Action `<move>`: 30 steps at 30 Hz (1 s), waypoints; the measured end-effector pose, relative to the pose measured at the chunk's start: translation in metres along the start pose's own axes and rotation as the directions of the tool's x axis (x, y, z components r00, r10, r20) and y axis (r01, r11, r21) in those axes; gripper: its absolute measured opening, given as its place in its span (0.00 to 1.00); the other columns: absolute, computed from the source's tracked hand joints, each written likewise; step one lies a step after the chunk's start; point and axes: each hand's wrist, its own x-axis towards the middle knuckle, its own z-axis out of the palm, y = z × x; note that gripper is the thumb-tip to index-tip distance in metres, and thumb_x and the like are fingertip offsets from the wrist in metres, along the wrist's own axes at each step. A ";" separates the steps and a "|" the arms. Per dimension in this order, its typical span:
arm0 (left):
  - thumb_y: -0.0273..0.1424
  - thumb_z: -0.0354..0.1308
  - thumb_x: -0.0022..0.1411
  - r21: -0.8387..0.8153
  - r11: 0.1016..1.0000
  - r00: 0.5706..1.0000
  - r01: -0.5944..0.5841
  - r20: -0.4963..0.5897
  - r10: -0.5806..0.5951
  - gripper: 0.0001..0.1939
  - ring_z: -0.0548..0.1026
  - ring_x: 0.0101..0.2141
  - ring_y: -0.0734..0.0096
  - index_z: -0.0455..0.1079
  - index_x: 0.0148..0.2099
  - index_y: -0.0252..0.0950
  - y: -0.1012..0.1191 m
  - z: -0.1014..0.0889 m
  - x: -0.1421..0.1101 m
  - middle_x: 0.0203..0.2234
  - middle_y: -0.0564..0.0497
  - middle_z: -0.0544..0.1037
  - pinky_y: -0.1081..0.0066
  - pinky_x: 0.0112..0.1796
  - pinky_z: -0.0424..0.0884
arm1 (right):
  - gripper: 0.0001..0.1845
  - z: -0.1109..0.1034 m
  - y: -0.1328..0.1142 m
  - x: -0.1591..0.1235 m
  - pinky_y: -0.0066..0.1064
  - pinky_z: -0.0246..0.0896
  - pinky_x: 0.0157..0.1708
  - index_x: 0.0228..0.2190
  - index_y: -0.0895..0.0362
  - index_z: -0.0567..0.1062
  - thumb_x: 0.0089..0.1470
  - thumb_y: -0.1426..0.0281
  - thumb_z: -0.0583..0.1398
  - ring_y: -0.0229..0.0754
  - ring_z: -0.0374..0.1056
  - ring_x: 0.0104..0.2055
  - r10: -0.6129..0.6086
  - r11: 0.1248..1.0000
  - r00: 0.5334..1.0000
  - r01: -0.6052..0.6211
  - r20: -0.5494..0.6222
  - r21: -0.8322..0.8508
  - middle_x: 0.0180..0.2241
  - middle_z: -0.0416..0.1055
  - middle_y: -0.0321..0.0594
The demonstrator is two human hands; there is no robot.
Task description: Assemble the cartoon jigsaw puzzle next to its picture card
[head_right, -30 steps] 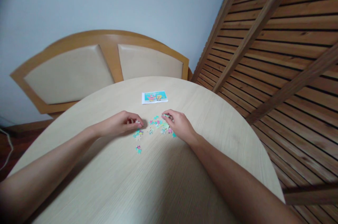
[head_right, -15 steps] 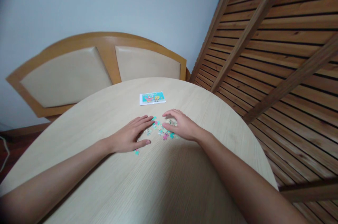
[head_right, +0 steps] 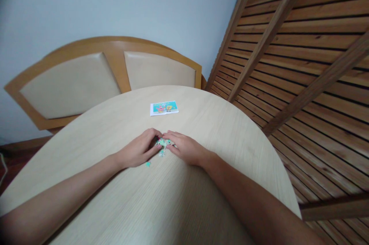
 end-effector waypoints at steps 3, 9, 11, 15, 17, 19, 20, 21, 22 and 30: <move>0.41 0.55 0.71 0.010 1.000 1.000 -0.011 0.016 0.010 0.18 0.74 0.48 0.55 0.63 0.56 0.35 -0.001 -0.001 0.000 0.48 0.40 0.73 0.54 0.50 0.72 | 0.16 0.001 0.006 0.005 0.44 0.65 0.58 0.49 0.54 0.78 0.63 0.74 0.56 0.47 0.72 0.55 0.051 0.995 0.992 -0.040 -0.116 0.096 0.49 0.78 0.45; 0.47 0.65 0.62 0.004 0.991 0.990 -0.135 0.028 0.135 0.51 0.63 0.64 0.44 0.39 0.73 0.35 -0.007 0.001 -0.002 0.66 0.31 0.59 0.45 0.61 0.63 | 0.14 0.005 0.008 0.016 0.40 0.66 0.57 0.47 0.55 0.76 0.61 0.71 0.57 0.45 0.72 0.54 0.234 0.825 0.958 -0.106 -0.165 0.555 0.50 0.77 0.44; 0.49 0.65 0.61 0.013 0.992 0.991 -0.129 0.037 0.129 0.55 0.61 0.65 0.43 0.33 0.75 0.37 -0.009 0.003 -0.003 0.68 0.31 0.57 0.44 0.62 0.62 | 0.13 0.001 0.008 0.017 0.40 0.65 0.57 0.47 0.55 0.75 0.62 0.68 0.56 0.44 0.72 0.54 0.263 0.775 0.951 -0.110 -0.160 0.622 0.51 0.76 0.45; 0.54 0.62 0.62 0.077 0.990 0.991 -0.116 0.071 0.111 0.53 0.60 0.66 0.42 0.37 0.75 0.37 -0.011 0.005 -0.004 0.68 0.32 0.57 0.45 0.64 0.59 | 0.16 -0.010 0.008 0.012 0.43 0.63 0.58 0.44 0.55 0.75 0.67 0.64 0.50 0.45 0.72 0.52 0.355 0.868 0.882 -0.187 -0.311 0.459 0.47 0.77 0.45; 0.56 0.61 0.62 0.106 0.989 0.993 -0.101 0.071 0.094 0.53 0.59 0.67 0.41 0.38 0.74 0.36 -0.010 0.006 -0.004 0.68 0.31 0.58 0.43 0.64 0.58 | 0.19 -0.010 0.006 0.006 0.46 0.59 0.61 0.50 0.55 0.74 0.67 0.63 0.49 0.47 0.69 0.56 0.331 0.923 0.904 -0.250 -0.272 0.291 0.52 0.75 0.47; 0.56 0.61 0.62 0.108 0.990 0.994 -0.096 0.067 0.089 0.54 0.59 0.67 0.40 0.37 0.74 0.35 -0.010 0.006 -0.004 0.67 0.30 0.58 0.43 0.64 0.58 | 0.25 -0.005 -0.001 0.002 0.51 0.49 0.67 0.59 0.56 0.69 0.66 0.60 0.51 0.52 0.60 0.66 0.262 0.964 0.957 -0.254 -0.123 0.079 0.62 0.67 0.52; 0.56 0.62 0.61 0.097 0.990 0.993 -0.103 0.066 0.097 0.54 0.59 0.66 0.41 0.37 0.74 0.35 -0.010 0.005 -0.005 0.67 0.30 0.58 0.43 0.64 0.59 | 0.30 -0.001 -0.006 0.001 0.55 0.42 0.69 0.62 0.59 0.66 0.64 0.58 0.54 0.57 0.53 0.70 0.232 0.972 0.971 -0.234 -0.054 -0.025 0.66 0.61 0.55; 0.56 0.62 0.61 0.080 0.990 0.992 -0.116 0.066 0.111 0.55 0.59 0.66 0.41 0.36 0.74 0.35 -0.011 0.005 -0.005 0.67 0.30 0.58 0.43 0.64 0.59 | 0.35 0.004 -0.012 0.001 0.57 0.36 0.70 0.64 0.63 0.64 0.63 0.56 0.56 0.60 0.46 0.72 0.205 0.974 0.979 -0.203 0.004 -0.096 0.68 0.56 0.58; 0.56 0.63 0.59 0.060 0.989 0.990 -0.132 0.067 0.128 0.57 0.59 0.67 0.41 0.36 0.74 0.35 -0.011 0.005 -0.005 0.67 0.29 0.58 0.44 0.64 0.59 | 0.36 0.008 -0.016 0.001 0.57 0.34 0.71 0.65 0.65 0.62 0.64 0.56 0.55 0.60 0.44 0.73 0.183 0.976 0.982 -0.176 0.045 -0.131 0.69 0.53 0.60; 0.64 0.62 0.52 0.087 0.994 0.987 -0.072 0.148 0.059 0.66 0.45 0.71 0.37 0.30 0.76 0.38 -0.002 0.010 -0.008 0.73 0.31 0.43 0.37 0.66 0.49 | 0.18 -0.008 -0.002 0.011 0.41 0.60 0.59 0.47 0.55 0.72 0.68 0.65 0.46 0.45 0.69 0.54 0.169 0.972 0.951 -0.117 -0.259 0.204 0.49 0.75 0.46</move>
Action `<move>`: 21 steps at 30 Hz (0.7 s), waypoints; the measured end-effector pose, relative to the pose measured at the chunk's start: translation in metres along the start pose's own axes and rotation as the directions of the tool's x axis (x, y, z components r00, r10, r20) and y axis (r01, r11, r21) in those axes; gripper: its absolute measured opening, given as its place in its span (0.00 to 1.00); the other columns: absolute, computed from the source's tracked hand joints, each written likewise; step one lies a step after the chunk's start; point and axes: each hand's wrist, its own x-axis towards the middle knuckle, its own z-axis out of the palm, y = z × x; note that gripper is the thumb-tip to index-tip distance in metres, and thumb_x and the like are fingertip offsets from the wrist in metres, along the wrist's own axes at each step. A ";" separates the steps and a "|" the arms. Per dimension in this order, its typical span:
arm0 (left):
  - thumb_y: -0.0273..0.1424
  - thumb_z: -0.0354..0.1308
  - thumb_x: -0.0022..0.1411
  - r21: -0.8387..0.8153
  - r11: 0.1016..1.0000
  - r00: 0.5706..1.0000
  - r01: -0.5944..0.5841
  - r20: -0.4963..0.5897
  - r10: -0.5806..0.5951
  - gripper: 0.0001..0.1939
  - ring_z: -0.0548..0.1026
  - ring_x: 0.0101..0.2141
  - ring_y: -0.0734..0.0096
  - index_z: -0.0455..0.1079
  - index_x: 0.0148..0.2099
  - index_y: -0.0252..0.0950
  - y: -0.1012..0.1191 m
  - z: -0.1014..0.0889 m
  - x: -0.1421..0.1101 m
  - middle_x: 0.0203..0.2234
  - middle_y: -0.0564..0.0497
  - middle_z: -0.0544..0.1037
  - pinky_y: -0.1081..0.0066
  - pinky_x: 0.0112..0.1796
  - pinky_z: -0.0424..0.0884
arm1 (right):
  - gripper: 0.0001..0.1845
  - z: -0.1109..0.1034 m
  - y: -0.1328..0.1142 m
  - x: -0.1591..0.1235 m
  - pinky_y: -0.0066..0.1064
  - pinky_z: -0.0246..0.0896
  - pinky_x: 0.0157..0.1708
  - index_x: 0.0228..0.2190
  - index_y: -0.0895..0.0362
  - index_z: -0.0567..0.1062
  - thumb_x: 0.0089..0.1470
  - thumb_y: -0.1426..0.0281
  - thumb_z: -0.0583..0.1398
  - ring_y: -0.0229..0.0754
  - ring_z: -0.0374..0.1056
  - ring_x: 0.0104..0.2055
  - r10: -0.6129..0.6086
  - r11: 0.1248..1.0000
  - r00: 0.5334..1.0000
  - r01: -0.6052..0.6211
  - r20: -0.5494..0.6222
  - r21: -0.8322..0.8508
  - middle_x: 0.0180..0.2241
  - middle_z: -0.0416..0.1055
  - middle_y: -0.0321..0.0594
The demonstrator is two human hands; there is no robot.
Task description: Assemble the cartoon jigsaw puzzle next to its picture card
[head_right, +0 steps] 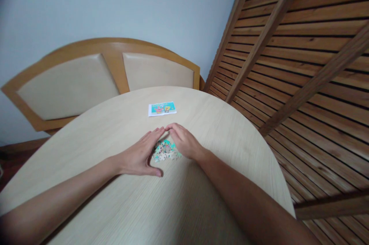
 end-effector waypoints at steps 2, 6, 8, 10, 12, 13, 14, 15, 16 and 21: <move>0.66 0.59 0.53 0.044 0.995 0.995 0.093 0.032 -0.094 0.63 0.42 0.71 0.35 0.35 0.76 0.39 0.011 0.005 0.003 0.73 0.33 0.44 0.34 0.65 0.46 | 0.17 -0.011 0.013 0.005 0.39 0.63 0.52 0.40 0.55 0.72 0.68 0.63 0.46 0.44 0.71 0.47 0.090 0.996 0.980 -0.088 -0.179 0.024 0.41 0.75 0.44; 0.70 0.56 0.51 0.110 0.941 0.947 0.321 -0.048 -0.318 0.62 0.41 0.70 0.27 0.44 0.75 0.38 0.034 0.018 0.017 0.72 0.31 0.45 0.29 0.62 0.46 | 0.18 -0.019 0.035 0.010 0.37 0.64 0.48 0.35 0.54 0.70 0.67 0.61 0.45 0.44 0.71 0.42 0.199 0.980 0.935 -0.194 -0.293 0.048 0.37 0.75 0.42; 0.70 0.57 0.50 0.120 0.914 0.921 0.388 -0.092 -0.379 0.61 0.43 0.69 0.23 0.47 0.74 0.38 0.043 0.025 0.027 0.72 0.30 0.47 0.27 0.61 0.45 | 0.18 -0.019 0.039 0.011 0.37 0.64 0.47 0.35 0.54 0.71 0.66 0.61 0.46 0.44 0.72 0.42 0.208 0.978 0.933 -0.204 -0.292 0.046 0.36 0.76 0.41; 0.71 0.57 0.48 0.105 0.894 0.895 0.436 -0.153 -0.419 0.62 0.42 0.67 0.15 0.49 0.73 0.38 0.051 0.030 0.036 0.72 0.29 0.47 0.21 0.57 0.43 | 0.17 -0.018 0.040 0.011 0.36 0.64 0.46 0.34 0.53 0.71 0.65 0.62 0.47 0.44 0.72 0.41 0.202 0.979 0.941 -0.200 -0.272 0.034 0.35 0.76 0.40; 0.71 0.56 0.49 0.091 0.885 0.880 0.457 -0.188 -0.435 0.59 0.41 0.67 0.12 0.51 0.73 0.40 0.057 0.035 0.044 0.71 0.31 0.47 0.19 0.55 0.43 | 0.16 -0.018 0.039 0.010 0.35 0.64 0.46 0.33 0.53 0.72 0.65 0.63 0.47 0.43 0.72 0.41 0.196 0.980 0.947 -0.197 -0.254 0.022 0.34 0.76 0.39; 0.69 0.57 0.51 0.098 0.881 0.878 0.463 -0.189 -0.440 0.56 0.41 0.66 0.11 0.53 0.72 0.41 0.060 0.037 0.047 0.71 0.32 0.48 0.18 0.55 0.42 | 0.16 -0.018 0.038 0.010 0.35 0.64 0.46 0.33 0.53 0.72 0.64 0.64 0.47 0.43 0.72 0.41 0.194 0.980 0.949 -0.196 -0.248 0.016 0.34 0.76 0.38; 0.67 0.57 0.54 0.109 0.878 0.877 0.466 -0.185 -0.443 0.52 0.41 0.66 0.12 0.55 0.71 0.43 0.062 0.038 0.049 0.71 0.34 0.49 0.19 0.56 0.42 | 0.16 -0.019 0.038 0.009 0.35 0.64 0.45 0.33 0.53 0.73 0.64 0.64 0.47 0.43 0.72 0.41 0.194 0.980 0.950 -0.197 -0.244 0.011 0.34 0.76 0.38; 0.64 0.57 0.57 0.119 0.874 0.875 0.471 -0.183 -0.447 0.47 0.42 0.66 0.13 0.57 0.70 0.44 0.064 0.039 0.051 0.71 0.36 0.51 0.19 0.56 0.41 | 0.16 -0.019 0.037 0.009 0.35 0.64 0.45 0.33 0.53 0.73 0.64 0.65 0.47 0.43 0.72 0.41 0.194 0.980 0.951 -0.198 -0.240 0.006 0.34 0.76 0.38; 0.60 0.56 0.61 0.129 0.869 0.872 0.478 -0.187 -0.452 0.41 0.43 0.66 0.14 0.58 0.70 0.46 0.066 0.040 0.052 0.71 0.38 0.52 0.20 0.56 0.41 | 0.16 -0.019 0.037 0.009 0.34 0.64 0.45 0.33 0.53 0.73 0.64 0.65 0.47 0.43 0.72 0.41 0.193 0.980 0.953 -0.198 -0.235 0.001 0.34 0.76 0.38; 0.48 0.50 0.70 0.180 0.847 0.860 0.501 -0.212 -0.463 0.27 0.51 0.66 0.20 0.65 0.67 0.49 0.063 0.039 0.050 0.69 0.41 0.58 0.24 0.57 0.47 | 0.16 -0.018 0.039 0.010 0.34 0.64 0.44 0.32 0.53 0.73 0.63 0.66 0.48 0.44 0.72 0.40 0.176 0.982 0.961 -0.186 -0.214 -0.032 0.34 0.77 0.39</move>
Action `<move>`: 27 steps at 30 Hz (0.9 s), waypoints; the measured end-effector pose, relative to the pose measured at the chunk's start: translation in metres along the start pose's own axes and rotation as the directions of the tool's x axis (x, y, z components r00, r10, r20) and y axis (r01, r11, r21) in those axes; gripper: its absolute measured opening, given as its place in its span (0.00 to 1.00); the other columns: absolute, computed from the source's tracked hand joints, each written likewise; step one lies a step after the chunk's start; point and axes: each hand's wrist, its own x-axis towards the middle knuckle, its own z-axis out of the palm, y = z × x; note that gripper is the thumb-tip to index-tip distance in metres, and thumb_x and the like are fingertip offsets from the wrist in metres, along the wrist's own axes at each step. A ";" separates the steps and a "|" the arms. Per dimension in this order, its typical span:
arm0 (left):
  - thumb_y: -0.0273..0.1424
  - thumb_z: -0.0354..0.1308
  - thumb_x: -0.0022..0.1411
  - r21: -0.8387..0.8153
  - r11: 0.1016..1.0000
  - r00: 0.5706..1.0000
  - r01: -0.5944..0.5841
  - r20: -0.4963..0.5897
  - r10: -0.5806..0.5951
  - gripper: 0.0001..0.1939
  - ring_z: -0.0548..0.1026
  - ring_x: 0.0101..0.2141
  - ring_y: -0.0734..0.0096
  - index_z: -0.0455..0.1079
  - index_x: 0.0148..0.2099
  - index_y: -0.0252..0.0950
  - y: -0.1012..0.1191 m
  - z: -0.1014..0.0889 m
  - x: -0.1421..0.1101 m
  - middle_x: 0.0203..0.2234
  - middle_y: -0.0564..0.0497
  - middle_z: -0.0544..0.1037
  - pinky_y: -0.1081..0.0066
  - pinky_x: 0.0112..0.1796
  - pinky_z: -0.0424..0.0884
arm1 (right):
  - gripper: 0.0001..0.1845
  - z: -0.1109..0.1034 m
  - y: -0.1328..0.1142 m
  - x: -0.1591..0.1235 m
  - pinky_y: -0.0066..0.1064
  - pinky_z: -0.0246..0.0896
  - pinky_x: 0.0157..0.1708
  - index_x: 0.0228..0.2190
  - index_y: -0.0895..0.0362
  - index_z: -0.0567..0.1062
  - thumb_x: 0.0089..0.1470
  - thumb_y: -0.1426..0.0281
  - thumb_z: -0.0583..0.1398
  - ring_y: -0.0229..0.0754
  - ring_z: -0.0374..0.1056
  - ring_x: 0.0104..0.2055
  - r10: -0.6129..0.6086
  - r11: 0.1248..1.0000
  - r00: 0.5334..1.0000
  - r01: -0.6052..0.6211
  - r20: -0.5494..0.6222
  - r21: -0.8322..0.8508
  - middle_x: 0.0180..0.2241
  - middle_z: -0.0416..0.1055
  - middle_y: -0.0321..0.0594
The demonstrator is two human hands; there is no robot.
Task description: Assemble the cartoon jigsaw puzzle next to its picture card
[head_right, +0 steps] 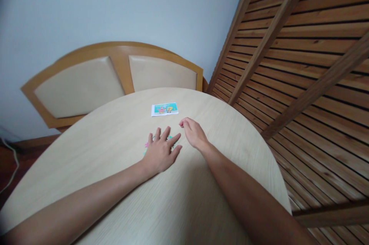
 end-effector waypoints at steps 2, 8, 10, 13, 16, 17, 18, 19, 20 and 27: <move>0.46 0.49 0.71 0.006 1.000 1.000 0.002 0.008 -0.002 0.25 0.53 0.65 0.23 0.66 0.66 0.50 -0.005 0.000 0.001 0.68 0.42 0.60 0.24 0.57 0.48 | 0.17 0.000 0.001 0.000 0.34 0.64 0.44 0.32 0.54 0.74 0.64 0.66 0.48 0.44 0.72 0.41 -0.013 1.000 1.000 0.013 0.010 -0.016 0.34 0.77 0.39; 0.44 0.45 0.74 0.031 0.999 1.000 0.023 -0.005 -0.023 0.23 0.57 0.66 0.35 0.66 0.66 0.51 -0.031 -0.002 0.004 0.68 0.44 0.62 0.29 0.58 0.53 | 0.17 -0.003 0.002 -0.003 0.37 0.63 0.48 0.32 0.54 0.75 0.65 0.68 0.48 0.45 0.72 0.43 -0.075 0.994 0.996 0.079 0.056 -0.079 0.36 0.77 0.41; 0.44 0.45 0.74 0.052 0.998 0.999 0.041 -0.013 -0.040 0.23 0.58 0.66 0.36 0.66 0.66 0.50 -0.044 -0.005 0.003 0.68 0.44 0.62 0.29 0.58 0.54 | 0.17 -0.003 0.002 -0.003 0.38 0.62 0.49 0.32 0.54 0.75 0.65 0.68 0.48 0.46 0.72 0.44 -0.098 0.990 0.992 0.105 0.078 -0.098 0.36 0.77 0.41; 0.44 0.43 0.75 0.115 0.989 0.996 0.087 -0.004 -0.088 0.24 0.59 0.66 0.37 0.65 0.67 0.50 -0.071 -0.013 0.001 0.67 0.43 0.63 0.31 0.58 0.56 | 0.17 -0.003 0.002 -0.004 0.39 0.62 0.50 0.32 0.54 0.75 0.65 0.69 0.48 0.46 0.71 0.45 -0.117 0.984 0.989 0.128 0.096 -0.120 0.37 0.78 0.41; 0.44 0.40 0.76 0.165 0.973 0.986 0.163 0.014 -0.167 0.25 0.57 0.67 0.39 0.64 0.68 0.50 -0.106 -0.026 -0.002 0.68 0.42 0.61 0.34 0.59 0.56 | 0.18 -0.002 0.002 -0.003 0.39 0.62 0.50 0.33 0.54 0.75 0.66 0.69 0.47 0.46 0.71 0.44 -0.122 0.981 0.987 0.137 0.108 -0.135 0.37 0.78 0.42; 0.44 0.39 0.76 0.176 0.965 0.980 0.193 0.015 -0.198 0.26 0.57 0.67 0.39 0.64 0.69 0.49 -0.119 -0.032 -0.003 0.68 0.41 0.60 0.35 0.59 0.56 | 0.18 -0.001 0.003 -0.003 0.39 0.62 0.50 0.33 0.54 0.75 0.66 0.69 0.47 0.46 0.71 0.44 -0.123 0.980 0.986 0.139 0.111 -0.140 0.38 0.78 0.42; 0.44 0.38 0.76 0.192 0.954 0.972 0.229 0.014 -0.236 0.26 0.57 0.67 0.40 0.64 0.69 0.48 -0.131 -0.037 -0.003 0.68 0.41 0.60 0.36 0.60 0.56 | 0.18 -0.001 0.003 -0.003 0.39 0.62 0.50 0.33 0.55 0.75 0.66 0.69 0.47 0.46 0.71 0.44 -0.125 0.979 0.986 0.141 0.115 -0.145 0.38 0.78 0.42; 0.45 0.38 0.76 0.206 0.943 0.962 0.262 0.020 -0.272 0.27 0.56 0.67 0.40 0.63 0.69 0.48 -0.143 -0.043 -0.003 0.69 0.41 0.59 0.37 0.60 0.56 | 0.18 -0.001 0.003 -0.002 0.40 0.62 0.50 0.33 0.55 0.75 0.66 0.69 0.47 0.46 0.71 0.45 -0.126 0.978 0.985 0.143 0.118 -0.149 0.38 0.78 0.43; 0.45 0.38 0.75 0.215 0.929 0.949 0.301 0.024 -0.313 0.27 0.56 0.67 0.41 0.63 0.69 0.48 -0.155 -0.048 -0.003 0.69 0.42 0.59 0.38 0.61 0.56 | 0.18 0.000 0.003 -0.002 0.40 0.62 0.50 0.33 0.55 0.75 0.66 0.69 0.47 0.46 0.71 0.45 -0.129 0.977 0.984 0.147 0.121 -0.154 0.38 0.78 0.43; 0.44 0.39 0.75 0.216 0.891 0.913 0.400 -0.012 -0.407 0.28 0.58 0.66 0.39 0.65 0.68 0.42 -0.189 -0.062 0.009 0.66 0.38 0.63 0.38 0.60 0.58 | 0.18 0.000 0.003 -0.001 0.42 0.61 0.52 0.34 0.56 0.75 0.67 0.69 0.47 0.47 0.71 0.46 -0.143 0.967 0.979 0.169 0.142 -0.189 0.39 0.78 0.44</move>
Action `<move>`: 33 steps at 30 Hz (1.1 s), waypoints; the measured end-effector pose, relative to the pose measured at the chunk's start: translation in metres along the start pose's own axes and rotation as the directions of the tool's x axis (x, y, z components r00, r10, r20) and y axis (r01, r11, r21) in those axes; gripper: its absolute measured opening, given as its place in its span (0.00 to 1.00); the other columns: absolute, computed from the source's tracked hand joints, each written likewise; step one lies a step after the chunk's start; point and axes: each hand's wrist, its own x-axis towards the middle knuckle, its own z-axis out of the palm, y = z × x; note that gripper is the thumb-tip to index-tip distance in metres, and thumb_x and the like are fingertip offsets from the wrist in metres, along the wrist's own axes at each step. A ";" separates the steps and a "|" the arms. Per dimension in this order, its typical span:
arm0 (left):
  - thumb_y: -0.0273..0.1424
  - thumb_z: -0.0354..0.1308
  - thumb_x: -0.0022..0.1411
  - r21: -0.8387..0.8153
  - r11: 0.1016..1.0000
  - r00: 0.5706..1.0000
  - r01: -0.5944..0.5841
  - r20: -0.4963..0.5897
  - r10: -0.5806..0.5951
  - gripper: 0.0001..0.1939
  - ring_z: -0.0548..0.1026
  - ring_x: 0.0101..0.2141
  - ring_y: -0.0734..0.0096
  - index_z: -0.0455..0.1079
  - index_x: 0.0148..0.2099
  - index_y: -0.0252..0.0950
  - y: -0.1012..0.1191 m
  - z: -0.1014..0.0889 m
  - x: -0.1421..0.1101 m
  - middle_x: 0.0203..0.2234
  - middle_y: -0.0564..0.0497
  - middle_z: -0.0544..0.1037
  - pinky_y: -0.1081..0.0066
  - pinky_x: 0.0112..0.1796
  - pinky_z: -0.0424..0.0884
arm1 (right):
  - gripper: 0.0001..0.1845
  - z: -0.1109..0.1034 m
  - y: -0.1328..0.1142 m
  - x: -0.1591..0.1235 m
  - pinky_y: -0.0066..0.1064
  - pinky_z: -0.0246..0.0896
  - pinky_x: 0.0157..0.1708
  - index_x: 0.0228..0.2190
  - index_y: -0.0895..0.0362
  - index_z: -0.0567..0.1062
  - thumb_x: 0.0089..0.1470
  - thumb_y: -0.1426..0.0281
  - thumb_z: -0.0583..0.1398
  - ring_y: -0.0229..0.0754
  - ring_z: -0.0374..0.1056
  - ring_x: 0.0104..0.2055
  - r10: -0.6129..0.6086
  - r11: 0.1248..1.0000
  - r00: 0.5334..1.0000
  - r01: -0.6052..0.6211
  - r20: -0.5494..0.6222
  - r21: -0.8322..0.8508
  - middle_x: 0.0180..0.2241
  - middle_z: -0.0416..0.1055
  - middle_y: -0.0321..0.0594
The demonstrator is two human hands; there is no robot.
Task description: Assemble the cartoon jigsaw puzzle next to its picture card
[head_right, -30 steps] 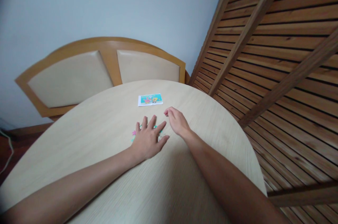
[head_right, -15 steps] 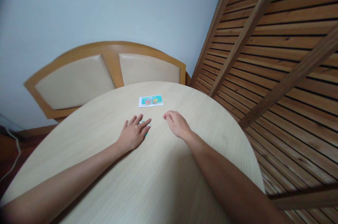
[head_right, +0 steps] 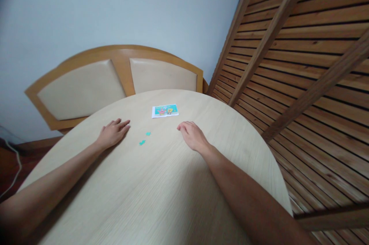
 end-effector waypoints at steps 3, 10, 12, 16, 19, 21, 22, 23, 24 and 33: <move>0.47 0.41 0.74 -0.002 1.000 1.000 -0.018 -0.014 0.018 0.28 0.58 0.67 0.42 0.67 0.67 0.45 0.012 0.001 0.000 0.67 0.41 0.63 0.39 0.62 0.55 | 0.19 0.000 0.001 0.000 0.42 0.61 0.52 0.34 0.56 0.75 0.67 0.69 0.47 0.47 0.71 0.46 0.002 1.000 1.000 -0.002 0.003 -0.009 0.39 0.78 0.45; 0.47 0.45 0.73 0.138 0.955 0.952 -0.261 -0.125 0.278 0.25 0.54 0.69 0.42 0.70 0.64 0.47 0.061 0.005 -0.034 0.69 0.45 0.61 0.41 0.65 0.50 | 0.17 0.000 0.003 0.001 0.40 0.61 0.52 0.34 0.55 0.75 0.67 0.70 0.48 0.46 0.71 0.46 0.000 1.000 1.000 0.000 0.001 -0.017 0.39 0.78 0.43; 0.49 0.46 0.73 0.137 0.947 0.944 -0.291 -0.119 0.307 0.26 0.55 0.68 0.40 0.70 0.64 0.45 0.073 0.007 -0.044 0.69 0.43 0.61 0.42 0.65 0.51 | 0.17 -0.001 0.003 0.001 0.40 0.61 0.52 0.34 0.55 0.75 0.67 0.71 0.48 0.46 0.71 0.46 -0.001 1.000 1.000 0.001 0.003 -0.020 0.39 0.78 0.43; 0.52 0.48 0.72 0.118 0.927 0.926 -0.355 -0.092 0.366 0.28 0.54 0.69 0.40 0.67 0.66 0.46 0.083 0.010 -0.049 0.69 0.43 0.61 0.43 0.65 0.50 | 0.17 -0.001 0.002 0.001 0.40 0.61 0.52 0.34 0.55 0.76 0.67 0.71 0.48 0.46 0.71 0.46 -0.002 1.000 1.000 0.002 0.006 -0.027 0.39 0.78 0.43; 0.49 0.47 0.73 0.110 0.949 0.949 -0.294 -0.088 0.304 0.25 0.56 0.68 0.40 0.69 0.65 0.48 0.077 0.012 -0.038 0.68 0.44 0.61 0.42 0.64 0.53 | 0.17 -0.002 0.002 0.001 0.40 0.61 0.52 0.34 0.55 0.76 0.66 0.71 0.48 0.46 0.71 0.46 -0.001 1.000 1.000 0.001 0.007 -0.030 0.39 0.78 0.43; 0.47 0.46 0.74 0.114 0.968 0.968 -0.222 -0.096 0.233 0.24 0.58 0.67 0.38 0.69 0.65 0.48 0.067 0.013 -0.027 0.68 0.42 0.61 0.41 0.63 0.55 | 0.17 -0.002 0.002 0.001 0.40 0.61 0.52 0.34 0.55 0.76 0.66 0.71 0.49 0.46 0.71 0.46 -0.001 1.000 1.000 0.002 0.008 -0.031 0.39 0.78 0.43; 0.46 0.46 0.74 0.117 0.975 0.975 -0.190 -0.098 0.201 0.24 0.58 0.67 0.38 0.69 0.65 0.48 0.062 0.013 -0.022 0.68 0.42 0.62 0.41 0.62 0.56 | 0.17 -0.002 0.002 0.001 0.40 0.61 0.52 0.33 0.55 0.76 0.66 0.71 0.49 0.46 0.71 0.45 -0.002 0.999 1.000 0.002 0.009 -0.032 0.38 0.78 0.43; 0.45 0.45 0.74 0.115 0.981 0.981 -0.153 -0.101 0.165 0.24 0.58 0.67 0.38 0.69 0.66 0.48 0.056 0.014 -0.017 0.68 0.42 0.62 0.40 0.62 0.55 | 0.17 -0.002 0.002 0.000 0.39 0.61 0.52 0.33 0.55 0.76 0.66 0.71 0.49 0.46 0.71 0.45 -0.001 0.999 1.000 0.001 0.009 -0.032 0.38 0.78 0.42; 0.45 0.45 0.74 0.110 0.987 0.987 -0.117 -0.100 0.128 0.24 0.57 0.67 0.38 0.69 0.66 0.49 0.051 0.014 -0.012 0.68 0.42 0.61 0.40 0.62 0.54 | 0.17 -0.002 0.002 0.000 0.39 0.61 0.52 0.33 0.55 0.76 0.67 0.71 0.49 0.46 0.71 0.45 0.000 0.999 1.000 0.001 0.010 -0.033 0.39 0.78 0.42; 0.54 0.36 0.72 0.036 0.981 0.974 0.192 -0.129 -0.186 0.34 0.55 0.66 0.30 0.63 0.69 0.46 0.005 0.005 -0.007 0.70 0.41 0.57 0.34 0.60 0.53 | 0.16 -0.001 0.003 0.001 0.38 0.61 0.51 0.34 0.55 0.76 0.67 0.72 0.49 0.45 0.71 0.45 -0.003 1.000 1.000 0.003 0.010 -0.030 0.38 0.78 0.42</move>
